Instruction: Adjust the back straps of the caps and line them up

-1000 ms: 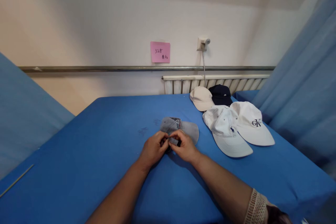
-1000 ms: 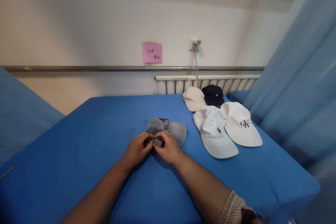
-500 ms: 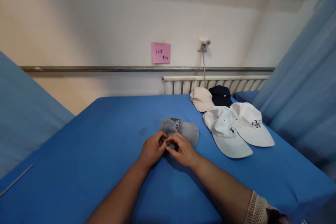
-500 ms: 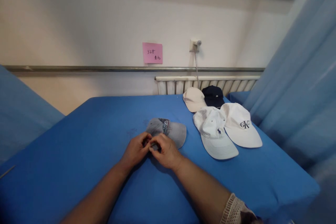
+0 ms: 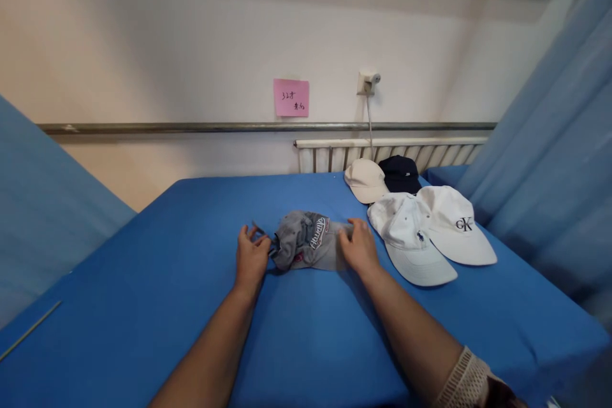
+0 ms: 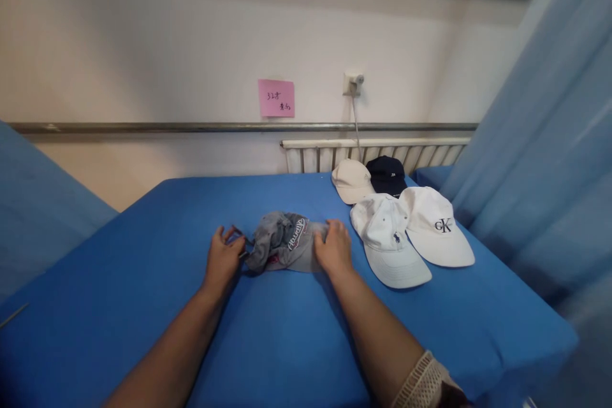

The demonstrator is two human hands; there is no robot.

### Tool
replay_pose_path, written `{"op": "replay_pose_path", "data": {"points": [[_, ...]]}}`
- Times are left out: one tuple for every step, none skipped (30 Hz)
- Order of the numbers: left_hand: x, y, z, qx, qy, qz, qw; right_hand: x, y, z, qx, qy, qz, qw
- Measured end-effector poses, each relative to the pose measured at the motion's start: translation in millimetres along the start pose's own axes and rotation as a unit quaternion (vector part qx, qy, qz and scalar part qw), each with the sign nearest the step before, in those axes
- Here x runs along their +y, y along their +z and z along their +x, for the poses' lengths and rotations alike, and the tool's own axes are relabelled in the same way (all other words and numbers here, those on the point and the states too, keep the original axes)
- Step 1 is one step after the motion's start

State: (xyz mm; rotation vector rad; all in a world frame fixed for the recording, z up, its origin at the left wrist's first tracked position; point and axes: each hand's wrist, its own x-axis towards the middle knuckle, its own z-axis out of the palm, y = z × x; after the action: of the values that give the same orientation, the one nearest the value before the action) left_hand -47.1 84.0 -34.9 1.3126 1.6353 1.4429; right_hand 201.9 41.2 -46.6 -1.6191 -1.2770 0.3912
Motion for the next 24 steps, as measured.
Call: {"op": "replay_pose_path", "data": {"points": [[1,-1.7,0,0.019,-0.001,-0.004,1.0,9,-2,8,0.002,0.048,0.027,0.998],[4,-4.2,0,0.039,0.004,0.007,0.999,17,-3,14,-0.006,0.097,0.078,0.992],[8,-7.4,0,0.059,0.012,0.02,0.998,24,-3,18,-0.015,0.138,0.13,0.982],[13,-11.0,-2,0.082,0.021,0.028,0.996,29,-3,20,-0.025,0.161,0.163,0.973],[18,-14.6,-4,0.107,0.029,0.035,0.993,32,-1,21,-0.037,0.178,0.194,0.964],[24,-17.8,-7,0.131,0.046,0.041,0.989,33,1,21,-0.048,0.188,0.219,0.956],[30,-20.1,-12,0.154,0.072,0.044,0.985,33,4,20,-0.058,0.193,0.239,0.95],[35,-21.4,-18,0.167,0.107,0.042,0.979,32,7,18,-0.068,0.197,0.26,0.943],[38,-21.2,-24,0.167,0.167,0.034,0.971,31,11,16,-0.073,0.2,0.289,0.933],[40,-19.5,-31,0.143,0.211,0.016,0.967,29,14,14,-0.07,0.205,0.331,0.918],[40,-16.2,-39,0.099,0.23,0.0,0.968,27,17,12,-0.062,0.214,0.384,0.896],[39,-11.2,-46,0.029,0.222,-0.006,0.975,25,20,10,-0.052,0.225,0.443,0.867],[37,-5.0,-53,-0.056,0.189,-0.003,0.98,22,23,8,-0.043,0.235,0.501,0.832],[33,2.3,-59,-0.152,0.149,0.007,0.977,18,26,5,-0.04,0.243,0.554,0.795],[30,10.0,-63,-0.24,0.114,0.013,0.964,14,28,1,-0.045,0.245,0.589,0.769],[27,17.4,-66,-0.29,0.088,0.003,0.953,9,30,-3,-0.059,0.238,0.609,0.754],[24,24.0,-66,-0.308,0.069,-0.021,0.949,3,32,-8,-0.08,0.228,0.621,0.746],[22,29.2,-65,-0.3,0.052,-0.054,0.951,-2,33,-13,-0.106,0.219,0.626,0.741],[20,32.5,-63,-0.276,0.039,-0.09,0.956,-7,35,-18,-0.136,0.212,0.628,0.736],[19,33.7,-59,-0.241,0.03,-0.12,0.963,-12,36,-22,-0.162,0.208,0.627,0.733],[19,33.1,-55,-0.199,0.02,-0.141,0.97,-16,38,-25,-0.182,0.206,0.627,0.729],[19,30.9,-51,-0.157,0.003,-0.153,0.976,-19,39,-28,-0.193,0.206,0.627,0.726],[19,27.9,-47,-0.118,-0.022,-0.158,0.98,-21,40,-29,-0.194,0.209,0.629,0.723],[19,24.7,-45,-0.088,-0.052,-0.16,0.982,-21,42,-29,-0.187,0.215,0.633,0.72]]}}
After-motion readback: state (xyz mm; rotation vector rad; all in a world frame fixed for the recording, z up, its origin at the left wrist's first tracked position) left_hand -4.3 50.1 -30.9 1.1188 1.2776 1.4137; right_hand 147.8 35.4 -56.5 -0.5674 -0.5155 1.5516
